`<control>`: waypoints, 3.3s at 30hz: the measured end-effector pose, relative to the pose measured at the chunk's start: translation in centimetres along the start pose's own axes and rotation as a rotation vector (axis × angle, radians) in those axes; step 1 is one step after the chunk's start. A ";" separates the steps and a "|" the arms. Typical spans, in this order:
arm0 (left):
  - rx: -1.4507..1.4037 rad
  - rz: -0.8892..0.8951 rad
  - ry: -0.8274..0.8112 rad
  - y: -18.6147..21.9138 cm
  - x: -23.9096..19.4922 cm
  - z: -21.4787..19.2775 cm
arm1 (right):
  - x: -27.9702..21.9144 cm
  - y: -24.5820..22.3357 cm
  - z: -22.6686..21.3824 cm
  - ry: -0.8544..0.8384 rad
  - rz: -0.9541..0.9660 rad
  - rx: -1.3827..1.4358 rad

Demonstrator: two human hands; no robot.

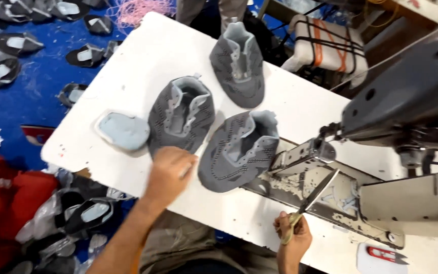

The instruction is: The person trims excess material from shoe components using scissors.

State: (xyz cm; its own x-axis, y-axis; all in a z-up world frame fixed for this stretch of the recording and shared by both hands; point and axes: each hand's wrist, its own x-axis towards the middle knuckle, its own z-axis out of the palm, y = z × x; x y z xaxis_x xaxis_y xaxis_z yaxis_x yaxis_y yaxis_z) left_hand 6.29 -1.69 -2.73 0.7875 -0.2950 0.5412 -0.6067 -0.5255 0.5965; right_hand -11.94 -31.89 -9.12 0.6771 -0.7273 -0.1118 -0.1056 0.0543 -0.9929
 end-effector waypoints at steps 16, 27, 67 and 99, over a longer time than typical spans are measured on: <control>0.475 -0.315 0.331 -9.6 -4.3 -9.5 | -2.2 0.1 0.2 -0.001 -0.213 0.057; 0.300 -0.349 0.148 -1.7 -0.4 -2.8 | -8.3 -4.2 5.6 -0.363 0.060 -0.091; 0.011 -0.310 0.057 -0.7 -3.0 -4.9 | -7.8 -4.5 8.7 -1.047 0.563 0.097; 0.040 -0.314 0.232 -1.9 -3.9 -2.5 | -7.8 -3.2 11.3 -1.027 0.938 0.227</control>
State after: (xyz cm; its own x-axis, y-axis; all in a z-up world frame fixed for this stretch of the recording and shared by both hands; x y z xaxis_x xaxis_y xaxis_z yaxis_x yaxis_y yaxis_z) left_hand 4.10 2.47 -4.46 0.8859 0.0717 0.4583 -0.3313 -0.5938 0.7332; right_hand -8.64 -18.63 -5.48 0.6538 0.4514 -0.6072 -0.7563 0.4130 -0.5073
